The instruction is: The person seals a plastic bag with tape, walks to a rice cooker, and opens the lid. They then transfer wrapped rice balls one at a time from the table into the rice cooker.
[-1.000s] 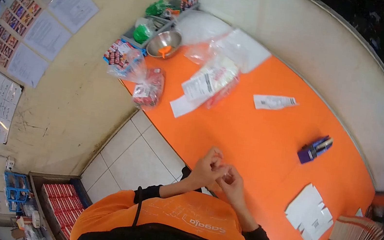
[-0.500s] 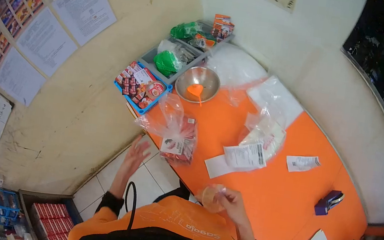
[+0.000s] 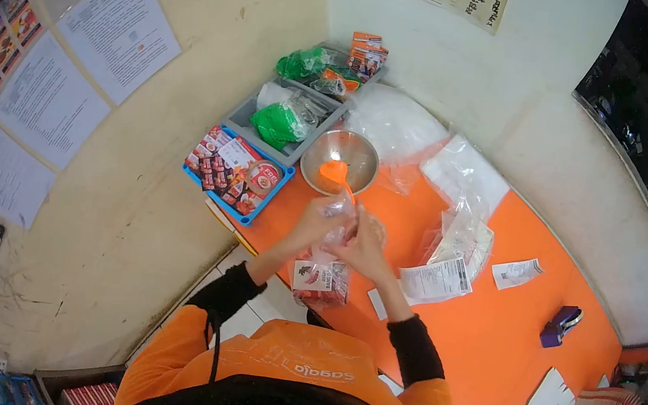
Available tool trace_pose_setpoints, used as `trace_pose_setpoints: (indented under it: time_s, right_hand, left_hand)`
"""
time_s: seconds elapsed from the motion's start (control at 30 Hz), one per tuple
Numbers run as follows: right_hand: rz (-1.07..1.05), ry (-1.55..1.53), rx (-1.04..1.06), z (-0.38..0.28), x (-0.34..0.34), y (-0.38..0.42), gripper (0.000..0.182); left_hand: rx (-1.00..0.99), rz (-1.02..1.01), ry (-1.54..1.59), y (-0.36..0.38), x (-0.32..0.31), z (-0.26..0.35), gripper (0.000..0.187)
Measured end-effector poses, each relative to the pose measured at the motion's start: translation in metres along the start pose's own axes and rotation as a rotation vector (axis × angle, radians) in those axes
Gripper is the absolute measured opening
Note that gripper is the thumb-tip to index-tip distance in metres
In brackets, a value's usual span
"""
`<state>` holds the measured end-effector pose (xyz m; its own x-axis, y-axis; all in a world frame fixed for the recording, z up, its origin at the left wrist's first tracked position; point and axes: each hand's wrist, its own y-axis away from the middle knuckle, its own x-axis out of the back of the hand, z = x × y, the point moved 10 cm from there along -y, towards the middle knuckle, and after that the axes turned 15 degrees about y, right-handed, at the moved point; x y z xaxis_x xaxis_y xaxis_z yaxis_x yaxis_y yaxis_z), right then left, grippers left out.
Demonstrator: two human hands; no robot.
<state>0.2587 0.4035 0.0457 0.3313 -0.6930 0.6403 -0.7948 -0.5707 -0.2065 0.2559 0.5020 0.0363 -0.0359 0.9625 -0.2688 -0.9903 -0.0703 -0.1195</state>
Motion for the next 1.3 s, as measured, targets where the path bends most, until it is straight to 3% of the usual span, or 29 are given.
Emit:
trace_pose_setpoints:
  time_s: [0.07,0.17,0.3,0.4,0.47,0.57,0.63,0.7,0.8,0.9,0.97,1.03,1.07,1.1,1.17,1.23,1.3]
  right_hand:
    - [0.099,-0.039,-0.038,0.009,-0.007,-0.012,0.065]
    - [0.017,0.131,0.086,0.021,-0.031,-0.013,0.036]
    - [-0.209,-0.167,-0.132,0.018,-0.030,-0.015,0.026]
    - [-0.218,-0.370,-0.132,0.030,-0.031,-0.015,0.023]
    - [-0.138,-0.533,-0.042,0.028,-0.027,-0.013,0.020]
    - [-0.287,-0.826,-0.205,0.011,-0.033,0.011,0.019]
    - [-0.389,-0.500,-0.038,-0.019,-0.019,0.009,0.017]
    - [-0.446,-0.163,0.098,-0.057,-0.002,0.007,0.019]
    - [-0.314,0.242,0.462,-0.089,0.018,0.005,0.027]
    - [-0.729,0.374,0.459,-0.091,0.007,0.018,0.026]
    - [-0.972,0.107,0.466,-0.087,0.002,0.025,0.025]
    - [-1.213,-0.171,0.483,-0.102,0.006,0.016,0.021]
    - [-1.146,-0.176,0.442,-0.098,0.007,-0.018,0.021]
    - [-1.082,-0.180,0.399,-0.089,0.004,-0.053,0.021]
    - [-0.523,0.281,0.547,-0.085,-0.014,-0.149,0.023]
    - [-0.297,0.374,0.660,-0.066,-0.082,-0.207,0.022]
    - [-0.502,0.825,0.585,-0.010,-0.199,-0.240,0.019]
  left_hand:
    - [-0.003,0.004,-0.096,-0.003,0.001,0.006,0.019]
    - [0.052,-0.044,-0.015,-0.005,0.007,0.006,0.019]
    - [0.140,-0.204,0.020,0.003,0.012,0.011,0.023]
    - [0.396,-0.389,-0.280,0.016,0.027,-0.012,0.027]
    - [0.389,-0.452,-0.153,0.023,0.030,-0.024,0.031]
    - [0.301,-0.375,-0.160,0.030,0.027,-0.022,0.037]
    - [0.195,-0.230,-0.238,0.031,0.016,0.009,0.040]
    - [0.052,-0.299,-0.064,0.031,-0.010,0.043,0.035]
    - [0.068,-0.426,-0.227,0.044,-0.024,0.049,0.025]
    - [0.090,-0.666,-0.538,0.063,-0.036,0.050,0.020]
    - [0.031,-0.770,-0.656,0.072,-0.046,0.064,0.017]
    - [0.051,-0.708,-0.410,0.069,-0.054,0.085,0.017]
    - [0.061,-0.673,-0.284,0.065,-0.054,0.091,0.017]
    - [0.030,-0.730,-0.388,0.063,-0.055,0.087,0.018]
    - [0.083,-0.674,-0.313,0.064,-0.054,0.078,0.018]
    - [0.073,-0.627,-0.226,0.065,-0.053,0.079,0.018]
    - [-0.004,-0.594,-0.136,0.062,-0.048,0.094,0.018]
